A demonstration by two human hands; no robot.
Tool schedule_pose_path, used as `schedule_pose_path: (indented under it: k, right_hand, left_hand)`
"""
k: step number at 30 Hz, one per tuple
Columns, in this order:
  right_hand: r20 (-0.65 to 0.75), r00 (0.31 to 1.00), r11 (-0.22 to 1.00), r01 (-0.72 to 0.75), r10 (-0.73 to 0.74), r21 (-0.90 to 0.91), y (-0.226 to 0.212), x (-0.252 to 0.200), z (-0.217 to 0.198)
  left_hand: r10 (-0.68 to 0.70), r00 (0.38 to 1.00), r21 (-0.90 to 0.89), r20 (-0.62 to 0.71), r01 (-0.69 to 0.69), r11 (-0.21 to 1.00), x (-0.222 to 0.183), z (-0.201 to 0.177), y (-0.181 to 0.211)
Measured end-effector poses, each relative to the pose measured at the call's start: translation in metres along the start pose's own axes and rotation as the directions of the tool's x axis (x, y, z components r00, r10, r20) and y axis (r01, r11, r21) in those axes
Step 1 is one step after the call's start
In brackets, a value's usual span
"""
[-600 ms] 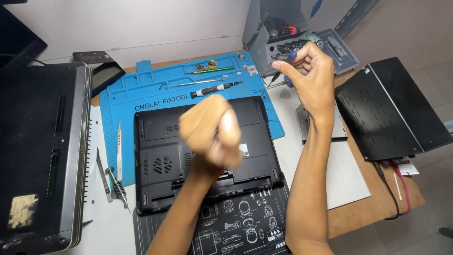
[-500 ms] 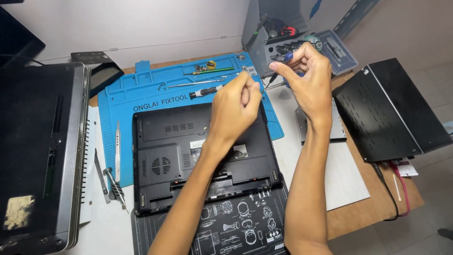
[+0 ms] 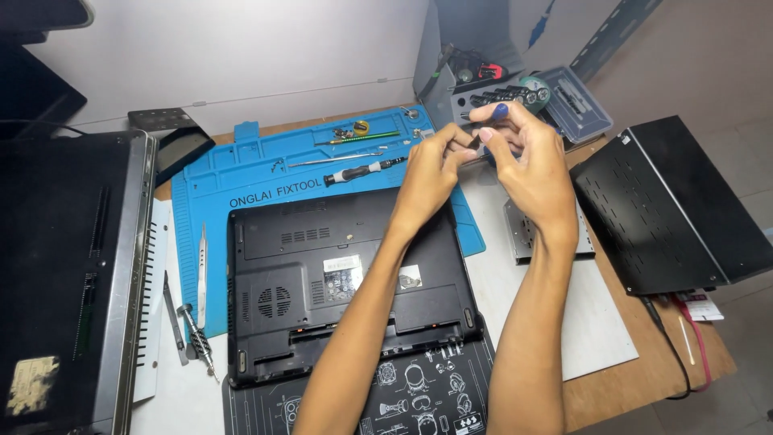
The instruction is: Disassembling a laptop to access and remove internal components like RAM and disconnecting cables using tools.
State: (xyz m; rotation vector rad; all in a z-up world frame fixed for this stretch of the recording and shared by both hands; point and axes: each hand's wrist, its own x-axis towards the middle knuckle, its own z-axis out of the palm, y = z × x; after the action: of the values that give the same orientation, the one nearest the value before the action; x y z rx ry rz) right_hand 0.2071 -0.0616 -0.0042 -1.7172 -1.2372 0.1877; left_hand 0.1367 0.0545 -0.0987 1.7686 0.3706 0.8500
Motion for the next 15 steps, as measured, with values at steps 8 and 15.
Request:
schedule_pose_path:
  k: [8,15]
  right_hand:
    - [0.009,0.998,0.985,-0.056,0.055,0.163,0.003,-0.001,-0.001]
    - [0.098,0.995,0.985,-0.017,0.000,0.172,-0.009,-0.003,0.004]
  left_hand:
    - [0.024,0.987,0.020,0.158,-0.027,0.999,0.000,-0.015,0.008]
    - [-0.073,0.992,0.030,0.105,0.070,0.997,0.002,-0.016,0.015]
